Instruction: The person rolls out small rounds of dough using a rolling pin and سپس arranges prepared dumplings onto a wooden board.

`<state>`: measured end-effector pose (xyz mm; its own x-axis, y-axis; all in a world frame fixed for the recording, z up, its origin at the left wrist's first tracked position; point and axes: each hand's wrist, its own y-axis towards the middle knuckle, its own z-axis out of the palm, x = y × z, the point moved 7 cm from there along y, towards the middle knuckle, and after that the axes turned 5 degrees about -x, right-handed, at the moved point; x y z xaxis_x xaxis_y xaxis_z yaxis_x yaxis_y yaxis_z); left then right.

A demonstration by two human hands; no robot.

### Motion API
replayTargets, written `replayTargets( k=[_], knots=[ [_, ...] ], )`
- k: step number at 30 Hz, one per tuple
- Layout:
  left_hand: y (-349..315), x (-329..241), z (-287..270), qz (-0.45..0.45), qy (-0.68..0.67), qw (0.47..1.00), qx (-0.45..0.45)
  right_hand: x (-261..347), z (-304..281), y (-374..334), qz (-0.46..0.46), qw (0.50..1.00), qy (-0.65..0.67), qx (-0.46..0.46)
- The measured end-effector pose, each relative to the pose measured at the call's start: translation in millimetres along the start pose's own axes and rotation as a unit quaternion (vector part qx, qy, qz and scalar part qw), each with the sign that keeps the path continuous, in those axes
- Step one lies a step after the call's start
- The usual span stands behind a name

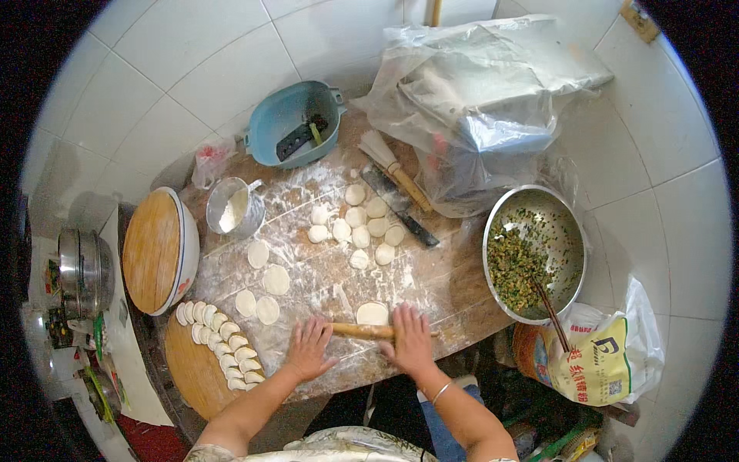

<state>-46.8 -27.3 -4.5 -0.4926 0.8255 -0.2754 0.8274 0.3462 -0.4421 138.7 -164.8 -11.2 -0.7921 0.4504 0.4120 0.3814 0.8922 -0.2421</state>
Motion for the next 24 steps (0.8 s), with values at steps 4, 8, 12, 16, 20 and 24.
replayTargets(
  k=[4,8,12,16,20,24],
  knots=[
    [62.6,2.5,-43.1,-0.009,-0.002,0.989,-0.147,-28.0,-36.0,57.7,0.089,0.984,-0.026,-0.155],
    [98.0,-26.4,-42.7,-0.031,-0.018,0.983,-0.178,-33.8,-43.8,80.4,-0.012,0.987,0.003,-0.16],
    [61.5,-106.4,22.9,0.098,-0.019,0.995,-0.025,-44.3,-37.5,58.4,-0.044,0.976,0.047,-0.21],
    [63.8,-106.2,27.3,0.074,0.019,0.997,-0.032,-48.3,-61.0,51.1,0.001,0.955,0.104,-0.277],
    [83.2,-50.1,8.6,-0.048,0.019,0.997,-0.054,-61.2,-72.6,33.1,0.056,0.945,0.163,-0.278],
    [114.9,29.6,-43.3,-0.215,-0.013,0.955,-0.202,-63.8,-76.8,17.9,0.057,0.935,0.182,-0.298]
  ],
)
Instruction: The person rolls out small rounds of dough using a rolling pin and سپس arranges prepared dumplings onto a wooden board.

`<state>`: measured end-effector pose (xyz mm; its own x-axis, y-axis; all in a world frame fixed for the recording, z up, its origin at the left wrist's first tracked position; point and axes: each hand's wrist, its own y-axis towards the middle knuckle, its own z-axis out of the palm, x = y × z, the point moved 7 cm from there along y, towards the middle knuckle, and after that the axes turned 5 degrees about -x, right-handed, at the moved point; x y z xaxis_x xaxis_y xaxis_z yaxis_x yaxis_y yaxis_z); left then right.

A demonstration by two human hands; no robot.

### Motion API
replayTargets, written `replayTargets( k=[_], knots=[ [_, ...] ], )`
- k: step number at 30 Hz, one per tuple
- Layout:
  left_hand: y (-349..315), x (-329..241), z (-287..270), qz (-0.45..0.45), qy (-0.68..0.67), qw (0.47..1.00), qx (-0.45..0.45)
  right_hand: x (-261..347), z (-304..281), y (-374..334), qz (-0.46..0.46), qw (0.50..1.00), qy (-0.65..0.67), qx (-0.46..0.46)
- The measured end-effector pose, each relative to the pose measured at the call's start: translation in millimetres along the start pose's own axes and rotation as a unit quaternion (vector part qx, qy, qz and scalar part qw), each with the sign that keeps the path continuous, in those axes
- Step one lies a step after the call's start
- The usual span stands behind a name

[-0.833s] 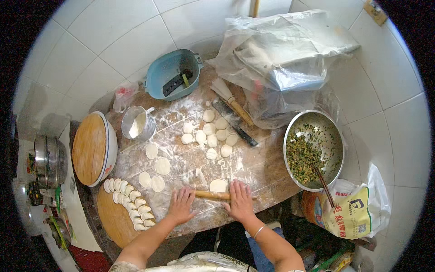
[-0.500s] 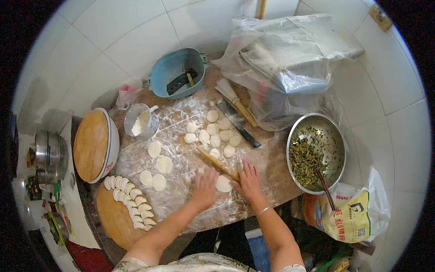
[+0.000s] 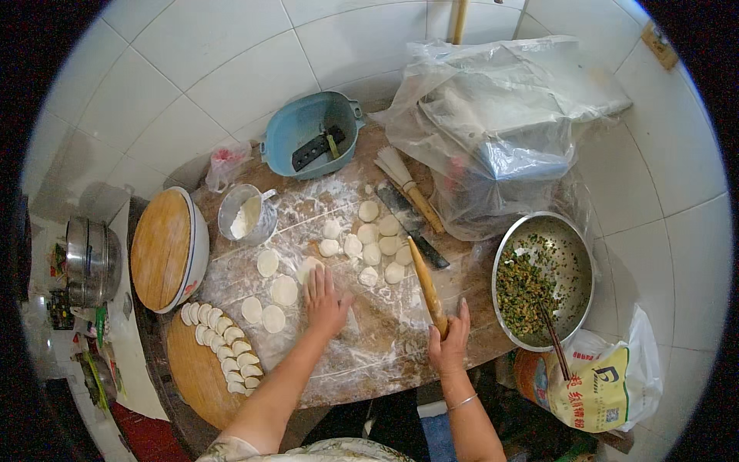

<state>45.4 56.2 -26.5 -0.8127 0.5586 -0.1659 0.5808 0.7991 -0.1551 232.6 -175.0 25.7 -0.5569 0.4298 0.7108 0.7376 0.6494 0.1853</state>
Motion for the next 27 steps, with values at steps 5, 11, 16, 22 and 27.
replayTargets(
  k=[5,11,16,22,27],
  knots=[
    [61.1,-0.5,-17.2,-0.003,-0.073,0.997,0.01,0.4,6.1,-7.5,0.005,0.999,0.021,0.037],
    [-63.1,-38.0,20.4,0.176,-0.022,0.97,0.169,5.5,10.1,-5.4,0.025,0.998,0.012,0.059],
    [-144.4,-63.0,25.6,0.296,-0.007,0.934,0.201,-0.2,17.3,-13.1,-0.001,0.997,-0.034,0.065],
    [-137.4,-41.4,3.8,0.253,-0.066,0.953,0.152,18.1,38.0,-36.8,-0.065,0.977,-0.125,0.159],
    [-121.5,7.6,8.2,0.176,-0.016,0.982,0.068,41.0,68.8,-63.8,-0.155,0.939,-0.181,0.25]
  ],
)
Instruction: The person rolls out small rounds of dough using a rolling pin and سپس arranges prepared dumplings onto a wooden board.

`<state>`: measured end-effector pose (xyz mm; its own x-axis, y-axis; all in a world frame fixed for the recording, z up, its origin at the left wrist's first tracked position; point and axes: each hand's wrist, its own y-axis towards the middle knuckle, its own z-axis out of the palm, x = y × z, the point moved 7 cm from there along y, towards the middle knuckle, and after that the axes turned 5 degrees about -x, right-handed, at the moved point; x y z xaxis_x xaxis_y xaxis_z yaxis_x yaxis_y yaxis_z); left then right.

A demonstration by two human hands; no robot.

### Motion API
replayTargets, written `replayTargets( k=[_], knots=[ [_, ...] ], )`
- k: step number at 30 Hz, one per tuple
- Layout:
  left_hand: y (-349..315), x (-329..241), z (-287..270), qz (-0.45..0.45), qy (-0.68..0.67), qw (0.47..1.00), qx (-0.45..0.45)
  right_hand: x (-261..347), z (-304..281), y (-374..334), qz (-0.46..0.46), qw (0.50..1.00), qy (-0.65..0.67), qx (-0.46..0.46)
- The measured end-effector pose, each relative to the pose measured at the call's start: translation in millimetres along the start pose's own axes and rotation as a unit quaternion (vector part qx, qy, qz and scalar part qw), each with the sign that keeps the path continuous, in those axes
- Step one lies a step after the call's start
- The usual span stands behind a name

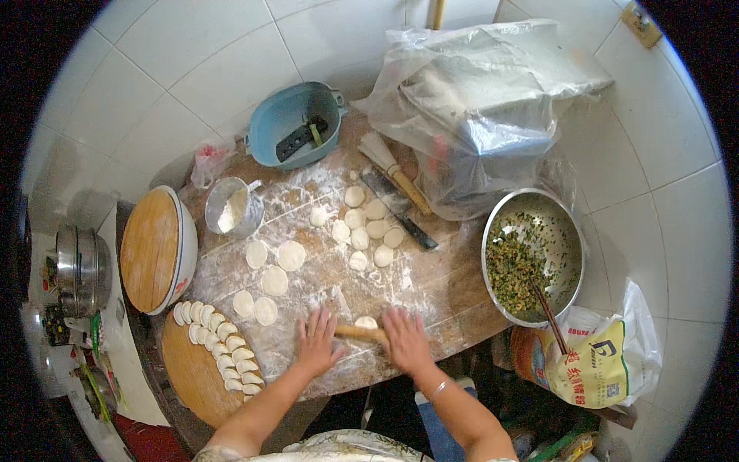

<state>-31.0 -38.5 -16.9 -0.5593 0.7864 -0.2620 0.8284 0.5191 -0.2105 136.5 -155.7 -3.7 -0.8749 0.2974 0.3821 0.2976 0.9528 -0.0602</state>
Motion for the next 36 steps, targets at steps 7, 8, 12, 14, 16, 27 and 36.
replayTargets(
  k=[7,8,12,14,16,27,36],
  knots=[
    [-10.1,7.3,5.1,-0.021,-0.011,0.997,0.07,9.1,5.4,10.4,0.022,0.997,-0.046,0.063],
    [-27.8,3.3,9.0,-0.013,0.01,0.995,0.103,15.5,2.1,-3.4,0.012,0.998,-0.031,0.052],
    [-7.5,4.7,-0.9,0.02,0.004,0.998,0.065,4.7,-10.8,0.7,-0.009,0.999,0.05,0.014],
    [10.5,4.4,-8.6,0.033,0.003,0.998,0.05,-7.5,-9.7,6.9,-0.046,0.998,0.047,0.002],
    [21.9,6.3,-15.2,0.038,-0.013,0.998,0.056,-21.5,-8.0,9.3,-0.068,0.997,0.043,-0.008],
    [126.0,8.1,-32.5,-0.032,-0.006,0.997,-0.074,-81.2,-47.9,125.2,0.078,0.987,-0.071,-0.123],
    [57.7,-1.1,-21.4,0.062,-0.042,0.995,0.061,-64.7,-20.3,44.2,-0.044,0.996,-0.081,-0.013]
  ],
)
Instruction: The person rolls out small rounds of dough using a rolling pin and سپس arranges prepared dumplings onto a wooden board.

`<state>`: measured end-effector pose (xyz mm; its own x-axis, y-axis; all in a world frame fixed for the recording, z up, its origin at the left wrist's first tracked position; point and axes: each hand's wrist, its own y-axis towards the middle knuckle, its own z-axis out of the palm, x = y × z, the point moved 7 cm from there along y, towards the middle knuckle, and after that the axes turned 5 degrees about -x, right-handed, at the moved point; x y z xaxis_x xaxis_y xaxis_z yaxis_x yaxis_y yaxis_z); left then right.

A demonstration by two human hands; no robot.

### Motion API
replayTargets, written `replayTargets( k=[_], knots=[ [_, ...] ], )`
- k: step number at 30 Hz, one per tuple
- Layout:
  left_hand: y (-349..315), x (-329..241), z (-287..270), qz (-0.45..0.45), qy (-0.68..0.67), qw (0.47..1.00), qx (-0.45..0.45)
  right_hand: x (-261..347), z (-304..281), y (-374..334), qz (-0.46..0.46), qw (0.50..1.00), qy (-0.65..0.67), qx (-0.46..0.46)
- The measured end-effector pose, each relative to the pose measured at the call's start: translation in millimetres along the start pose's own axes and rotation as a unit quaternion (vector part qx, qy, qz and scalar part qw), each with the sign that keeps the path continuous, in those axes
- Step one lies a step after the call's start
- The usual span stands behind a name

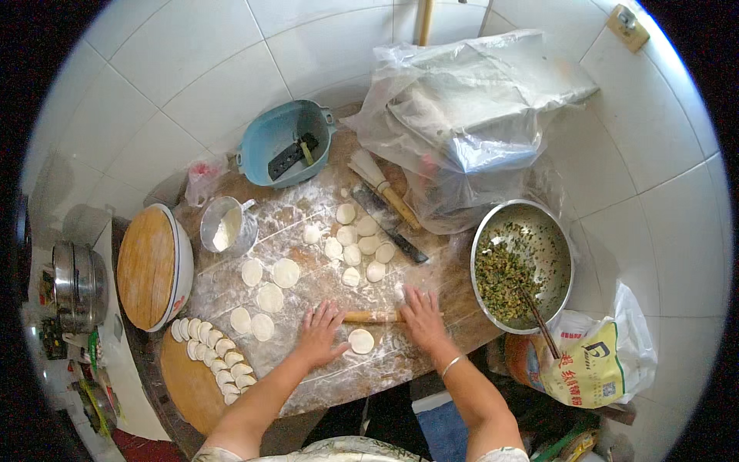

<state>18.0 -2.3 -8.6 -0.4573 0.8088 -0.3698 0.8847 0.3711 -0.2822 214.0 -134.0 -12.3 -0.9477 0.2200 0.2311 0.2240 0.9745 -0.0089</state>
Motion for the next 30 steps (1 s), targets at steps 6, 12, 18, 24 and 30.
replayTargets(
  k=[6,12,18,24,30],
  knots=[
    [-52.9,11.0,17.6,-0.019,0.074,0.995,0.064,70.9,22.6,-49.4,0.07,0.995,0.071,0.01],
    [2.4,16.4,-15.2,-0.025,0.066,0.997,-0.032,40.7,-7.4,12.6,0.204,0.974,0.072,-0.068],
    [-63.4,16.0,15.0,0.03,0.087,0.994,0.057,89.5,20.0,-57.0,0.129,0.986,0.094,0.045],
    [-23.2,27.7,-1.2,-0.011,0.06,0.998,-0.009,49.8,-1.2,2.2,0.217,0.974,0.056,-0.02],
    [-64.7,18.7,10.6,0.028,0.063,0.998,0.008,74.3,23.0,-51.7,0.172,0.982,0.079,0.019]
  ],
)
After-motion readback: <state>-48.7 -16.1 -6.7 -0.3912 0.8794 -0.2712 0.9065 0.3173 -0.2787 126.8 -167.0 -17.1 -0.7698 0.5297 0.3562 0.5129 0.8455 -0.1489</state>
